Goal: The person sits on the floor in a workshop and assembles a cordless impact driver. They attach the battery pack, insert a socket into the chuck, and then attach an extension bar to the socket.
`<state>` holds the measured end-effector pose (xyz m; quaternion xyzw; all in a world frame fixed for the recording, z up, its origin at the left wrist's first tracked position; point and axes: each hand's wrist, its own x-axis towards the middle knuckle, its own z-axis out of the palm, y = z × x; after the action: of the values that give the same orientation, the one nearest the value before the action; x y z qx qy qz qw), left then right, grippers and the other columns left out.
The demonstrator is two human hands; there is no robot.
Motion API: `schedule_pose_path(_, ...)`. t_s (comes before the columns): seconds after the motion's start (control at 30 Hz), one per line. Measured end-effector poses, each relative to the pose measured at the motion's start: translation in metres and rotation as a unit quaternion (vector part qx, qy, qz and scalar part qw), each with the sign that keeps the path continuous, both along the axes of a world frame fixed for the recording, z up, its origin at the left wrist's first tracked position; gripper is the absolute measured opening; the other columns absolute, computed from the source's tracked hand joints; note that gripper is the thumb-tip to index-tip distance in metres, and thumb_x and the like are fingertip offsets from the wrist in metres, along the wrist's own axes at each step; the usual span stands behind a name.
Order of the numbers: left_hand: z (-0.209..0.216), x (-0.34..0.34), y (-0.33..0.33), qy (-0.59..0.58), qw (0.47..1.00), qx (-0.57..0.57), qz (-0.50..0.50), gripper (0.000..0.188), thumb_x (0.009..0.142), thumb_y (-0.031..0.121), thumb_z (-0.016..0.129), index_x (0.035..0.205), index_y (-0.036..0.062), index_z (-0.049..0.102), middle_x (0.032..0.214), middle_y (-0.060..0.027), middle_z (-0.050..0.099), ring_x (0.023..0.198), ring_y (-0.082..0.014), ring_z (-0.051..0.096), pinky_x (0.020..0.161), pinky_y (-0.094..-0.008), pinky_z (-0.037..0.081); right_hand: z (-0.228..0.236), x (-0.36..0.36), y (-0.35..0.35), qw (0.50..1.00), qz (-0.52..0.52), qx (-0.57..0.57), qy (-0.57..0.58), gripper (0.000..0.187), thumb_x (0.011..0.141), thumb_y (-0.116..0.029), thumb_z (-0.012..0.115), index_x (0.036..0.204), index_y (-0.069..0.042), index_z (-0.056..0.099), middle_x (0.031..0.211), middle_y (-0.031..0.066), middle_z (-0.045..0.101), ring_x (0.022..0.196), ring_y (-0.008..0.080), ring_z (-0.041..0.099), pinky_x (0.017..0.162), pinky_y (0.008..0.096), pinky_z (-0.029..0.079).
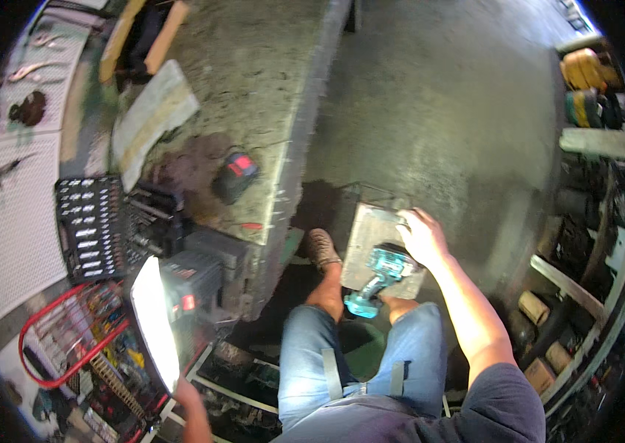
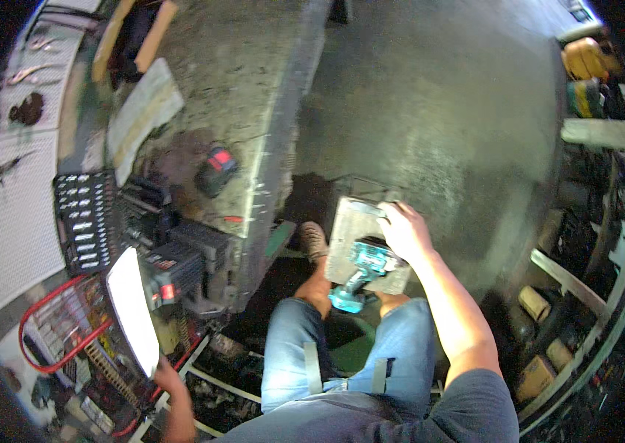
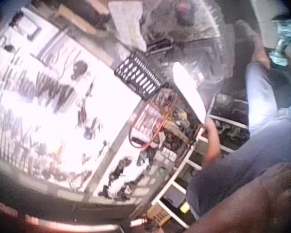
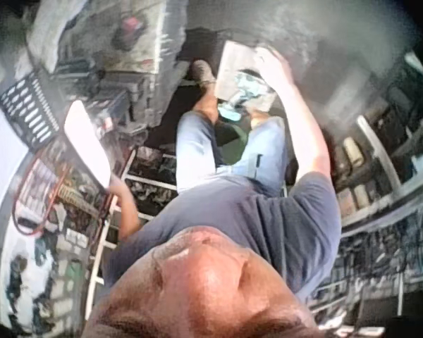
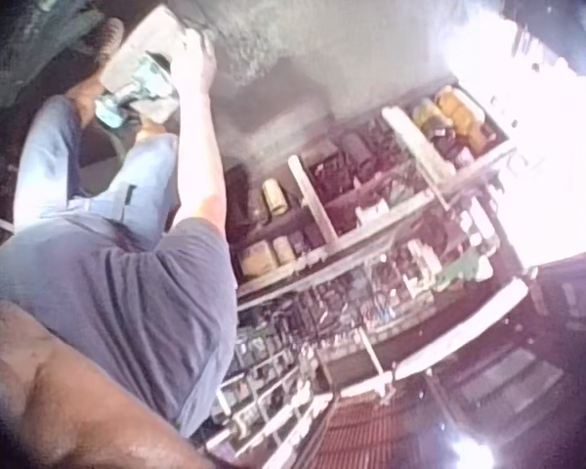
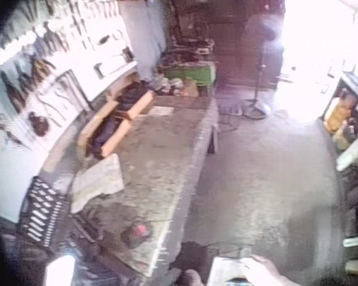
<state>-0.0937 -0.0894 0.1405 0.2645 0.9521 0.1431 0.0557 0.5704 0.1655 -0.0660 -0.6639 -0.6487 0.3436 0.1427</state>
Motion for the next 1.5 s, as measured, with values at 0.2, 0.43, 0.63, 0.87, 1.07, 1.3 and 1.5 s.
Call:
schedule_pose_path(0.2,-0.035,0.235,-0.029,-0.277,0.921,-0.042,-0.271,0.024,0.088,0.022,0.079,0.089,0.0009,0.068,0.082,-0.0133,0.066,0.075,-0.0283,0.066,0.071,-0.0424,0.054,-0.030,0.012,-0.014,0.989,0.141,0.011,-0.030,0.026,0.098,-0.020,0.076,0.119,-0.006,0.075,0.118,0.0129,0.071,0.117,0.0349,0.069,0.111,0.0490,0.054)
schedule_pose_path(0.43,-0.186,0.362,0.188,-0.393,0.759,0.151,-0.497,0.039,0.108,0.032,0.051,0.103,-0.0032,0.068,0.086,-0.0141,0.065,0.069,-0.0248,0.059,0.065,-0.0388,0.048,-0.014,0.030,-0.021,0.993,0.108,0.056,-0.011,0.039,0.100,-0.024,0.077,0.134,-0.006,0.070,0.121,0.0149,0.071,0.110,0.0358,0.073,0.103,0.0462,0.061)
schedule_pose_path(0.63,-0.202,0.435,0.228,-0.457,0.510,0.140,-0.715,0.028,0.114,0.004,0.059,0.138,-0.0007,0.070,0.099,-0.0126,0.077,0.084,-0.0165,0.073,0.079,-0.0324,0.062,0.035,0.044,-0.075,0.950,0.114,0.195,0.216,0.057,0.094,-0.009,0.083,0.149,-0.014,0.068,0.136,0.0136,0.068,0.119,0.0354,0.071,0.103,0.0449,0.061)
schedule_pose_path(0.87,-0.159,0.423,0.140,-0.481,0.517,-0.044,-0.707,0.017,0.111,0.008,0.065,0.114,-0.0017,0.079,0.092,-0.0085,0.080,0.082,-0.0158,0.075,0.075,-0.0339,0.062,0.058,-0.020,-0.196,0.904,0.039,0.379,0.196,0.021,0.094,-0.006,0.083,0.113,-0.002,0.081,0.105,0.0137,0.078,0.099,0.0331,0.078,0.090,0.0414,0.063)
schedule_pose_path(1.07,-0.153,0.379,0.055,-0.386,0.555,0.028,-0.736,0.029,0.101,0.018,0.079,0.127,0.0041,0.075,0.109,-0.0158,0.079,0.103,-0.0292,0.077,0.094,-0.0392,0.060,0.060,-0.062,-0.291,0.920,-0.027,0.341,0.189,0.010,0.095,-0.004,0.081,0.104,0.000,0.081,0.100,0.0150,0.080,0.091,0.0330,0.079,0.082,0.0399,0.062)
schedule_pose_path(1.3,-0.226,0.307,0.025,-0.240,0.650,0.177,-0.699,0.046,0.088,0.009,0.087,0.130,0.0020,0.072,0.134,-0.0176,0.072,0.128,-0.0371,0.070,0.109,-0.0418,0.057,0.005,-0.072,-0.302,0.934,-0.082,0.334,0.095,0.009,0.096,-0.005,0.078,0.102,0.001,0.079,0.099,0.0178,0.080,0.088,0.0356,0.078,0.078,0.0410,0.061)
schedule_pose_path(1.5,-0.313,0.167,-0.046,-0.210,0.837,0.255,-0.436,0.017,0.100,0.003,0.068,0.115,-0.0029,0.072,0.108,-0.0164,0.076,0.097,-0.0270,0.073,0.095,-0.0358,0.057,-0.012,-0.067,-0.290,0.943,-0.053,0.319,0.082,0.008,0.095,-0.007,0.078,0.101,-0.001,0.079,0.098,0.0157,0.080,0.089,0.0365,0.078,0.080,0.0424,0.062)
